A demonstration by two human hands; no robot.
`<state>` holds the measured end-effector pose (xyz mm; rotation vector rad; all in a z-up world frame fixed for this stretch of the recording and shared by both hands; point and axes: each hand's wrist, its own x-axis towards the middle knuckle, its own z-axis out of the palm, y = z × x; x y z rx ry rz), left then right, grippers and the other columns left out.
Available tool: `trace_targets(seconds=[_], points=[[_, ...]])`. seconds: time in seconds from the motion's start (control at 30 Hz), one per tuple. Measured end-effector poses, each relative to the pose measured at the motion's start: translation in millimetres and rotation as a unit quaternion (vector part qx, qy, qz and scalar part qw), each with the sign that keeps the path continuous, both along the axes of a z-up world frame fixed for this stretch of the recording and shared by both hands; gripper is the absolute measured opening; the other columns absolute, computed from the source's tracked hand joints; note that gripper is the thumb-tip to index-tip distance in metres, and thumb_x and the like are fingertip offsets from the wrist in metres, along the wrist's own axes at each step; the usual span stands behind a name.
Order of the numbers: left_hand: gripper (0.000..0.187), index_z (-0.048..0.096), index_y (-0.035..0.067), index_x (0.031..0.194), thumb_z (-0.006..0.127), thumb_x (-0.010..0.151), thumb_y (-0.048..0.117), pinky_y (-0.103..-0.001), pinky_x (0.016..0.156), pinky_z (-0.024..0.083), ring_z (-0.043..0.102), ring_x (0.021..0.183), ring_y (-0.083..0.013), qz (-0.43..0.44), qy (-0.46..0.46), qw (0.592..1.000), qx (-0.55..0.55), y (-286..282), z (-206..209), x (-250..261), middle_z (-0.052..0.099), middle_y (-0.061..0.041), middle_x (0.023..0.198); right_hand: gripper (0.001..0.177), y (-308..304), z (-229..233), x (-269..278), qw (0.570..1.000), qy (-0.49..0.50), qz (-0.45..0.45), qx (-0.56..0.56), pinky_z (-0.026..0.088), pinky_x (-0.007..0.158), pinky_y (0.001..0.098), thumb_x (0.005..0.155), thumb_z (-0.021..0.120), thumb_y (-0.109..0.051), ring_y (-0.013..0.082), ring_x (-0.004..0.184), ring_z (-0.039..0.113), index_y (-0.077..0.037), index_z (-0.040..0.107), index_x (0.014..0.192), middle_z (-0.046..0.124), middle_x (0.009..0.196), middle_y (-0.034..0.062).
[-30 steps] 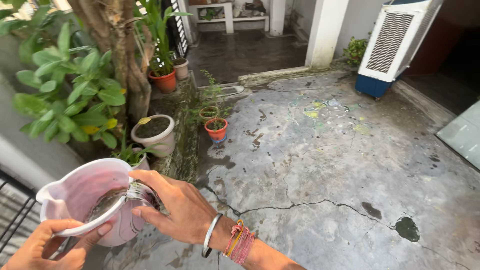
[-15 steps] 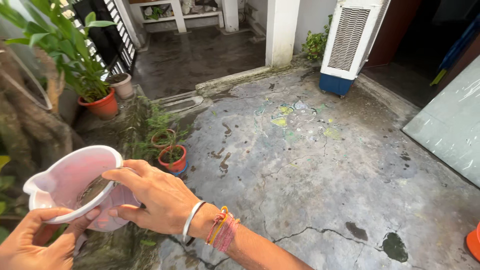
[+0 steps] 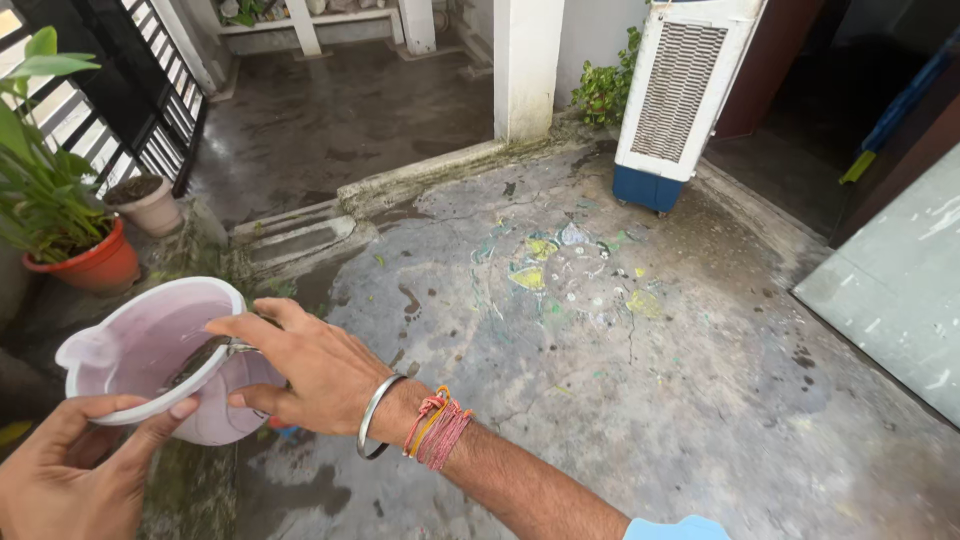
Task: The person scoops water from a large plastic basin using a small pink mug and pours it onto several potted plants and at the base of trees in a courtyard.
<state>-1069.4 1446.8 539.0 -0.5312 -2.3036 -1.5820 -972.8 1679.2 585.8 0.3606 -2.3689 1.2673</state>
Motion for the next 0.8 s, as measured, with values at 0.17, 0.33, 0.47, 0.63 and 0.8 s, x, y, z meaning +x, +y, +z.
trace_targets(seconds=[0.17, 0.33, 0.47, 0.63, 0.8], points=[[0.020, 0.066, -0.006, 0.097, 0.082, 0.087, -0.001, -0.029, 0.084, 0.058, 0.071, 0.089, -0.0172, -0.068, 0.060, 0.996, 0.003, 105, 2, -77, 0.072, -0.017, 0.096, 0.063, 96, -15, -89, 0.994, 0.011, -0.062, 0.084, 0.056, 0.095, 0.0461, 0.084, 0.076, -0.045, 0.0354, 0.122, 0.064, -0.025, 0.059, 0.142, 0.061, 0.136, 0.0151], [0.020, 0.069, -0.006, 0.098, 0.083, 0.085, -0.001, -0.032, 0.081, 0.059, 0.072, 0.086, -0.0168, -0.068, 0.002, 0.998, -0.001, 239, 12, -159, 0.073, -0.015, 0.094, 0.060, 211, -21, -177, 0.987, 0.039, -0.110, 0.106, 0.053, 0.097, 0.0471, 0.080, 0.077, -0.051, 0.0352, 0.121, 0.063, -0.023, 0.065, 0.131, 0.064, 0.129, 0.0125], [0.025, 0.072, -0.003, 0.102, 0.086, 0.082, 0.003, -0.030, 0.073, 0.056, 0.071, 0.084, -0.0159, -0.049, -0.033, 0.997, -0.050, 345, 28, -228, 0.075, -0.013, 0.091, 0.057, 308, -15, -242, 0.984, -0.004, -0.143, 0.103, 0.054, 0.095, 0.0466, 0.081, 0.075, -0.053, 0.0334, 0.116, 0.065, -0.023, 0.066, 0.128, 0.064, 0.121, 0.0122], [0.025, 0.074, -0.002, 0.101, 0.087, 0.081, 0.006, -0.028, 0.071, 0.053, 0.068, 0.083, -0.0135, -0.068, -0.032, 0.997, -0.030, 485, 22, -317, 0.075, -0.010, 0.091, 0.060, 438, -8, -318, 0.977, -0.012, -0.176, 0.123, 0.054, 0.092, 0.0472, 0.079, 0.076, -0.054, 0.0344, 0.114, 0.064, -0.021, 0.066, 0.128, 0.063, 0.119, 0.0133], [0.024, 0.073, -0.001, 0.099, 0.085, 0.080, 0.007, -0.026, 0.076, 0.055, 0.071, 0.090, -0.0118, -0.133, -0.013, 0.991, 0.004, 605, 13, -396, 0.075, -0.007, 0.093, 0.063, 557, -10, -388, 0.967, -0.046, -0.199, 0.155, 0.053, 0.089, 0.0477, 0.076, 0.077, -0.058, 0.0345, 0.111, 0.065, -0.022, 0.068, 0.128, 0.065, 0.112, 0.0128]])
